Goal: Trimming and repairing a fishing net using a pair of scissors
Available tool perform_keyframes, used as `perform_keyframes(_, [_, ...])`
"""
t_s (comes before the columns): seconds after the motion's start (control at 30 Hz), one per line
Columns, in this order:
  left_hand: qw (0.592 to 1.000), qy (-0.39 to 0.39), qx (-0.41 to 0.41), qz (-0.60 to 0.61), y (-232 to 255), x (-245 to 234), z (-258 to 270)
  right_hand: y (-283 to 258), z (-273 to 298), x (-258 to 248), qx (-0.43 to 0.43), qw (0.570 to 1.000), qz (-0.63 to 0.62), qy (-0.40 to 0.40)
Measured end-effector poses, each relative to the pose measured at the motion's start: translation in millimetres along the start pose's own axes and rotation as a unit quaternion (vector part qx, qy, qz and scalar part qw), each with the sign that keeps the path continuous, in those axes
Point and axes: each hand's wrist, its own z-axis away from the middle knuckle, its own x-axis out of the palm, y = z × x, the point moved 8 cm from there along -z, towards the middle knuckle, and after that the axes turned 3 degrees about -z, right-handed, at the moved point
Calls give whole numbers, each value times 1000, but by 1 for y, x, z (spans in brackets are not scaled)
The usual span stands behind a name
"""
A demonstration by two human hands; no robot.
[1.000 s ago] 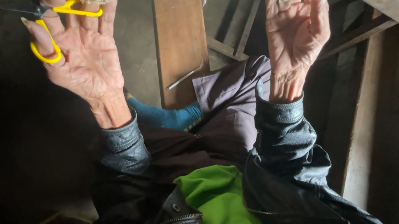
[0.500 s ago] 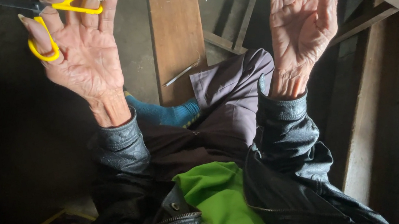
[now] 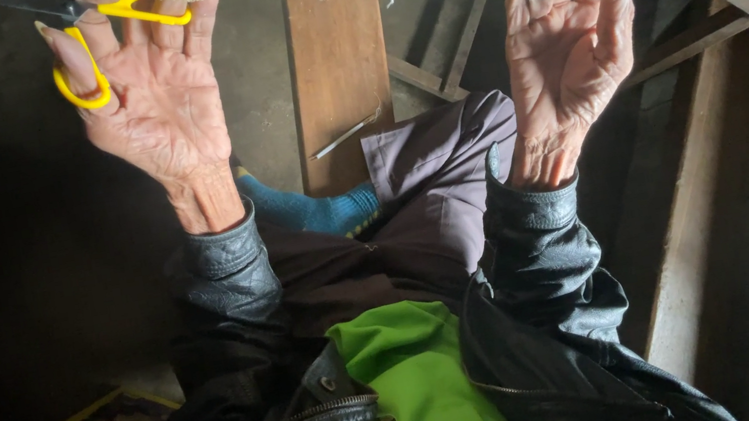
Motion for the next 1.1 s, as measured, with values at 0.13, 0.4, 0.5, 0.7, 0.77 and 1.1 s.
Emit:
perform_keyframes(0.13, [999, 32, 22, 26, 3, -18, 5, 5, 2, 5, 4, 1000, -5, 20])
perform_keyframes(0.4, [998, 45, 35, 3, 7, -19, 8, 13, 9, 7, 15, 1000, -12, 11])
perform_keyframes(0.5, [998, 50, 39, 17, 8, -18, 9, 15, 13, 6, 17, 999, -22, 28])
perform_keyframes(0.7, [999, 39, 33, 16, 8, -17, 9, 15, 12, -4, 26, 999, -19, 11])
perform_keyframes(0.77, [999, 41, 31, -4, 8, -15, 8, 15, 13, -4, 22, 1000, -11, 20])
perform_keyframes(1.1, [983, -22, -78, -166, -43, 14, 16, 28, 15, 15, -1, 999, 40, 33])
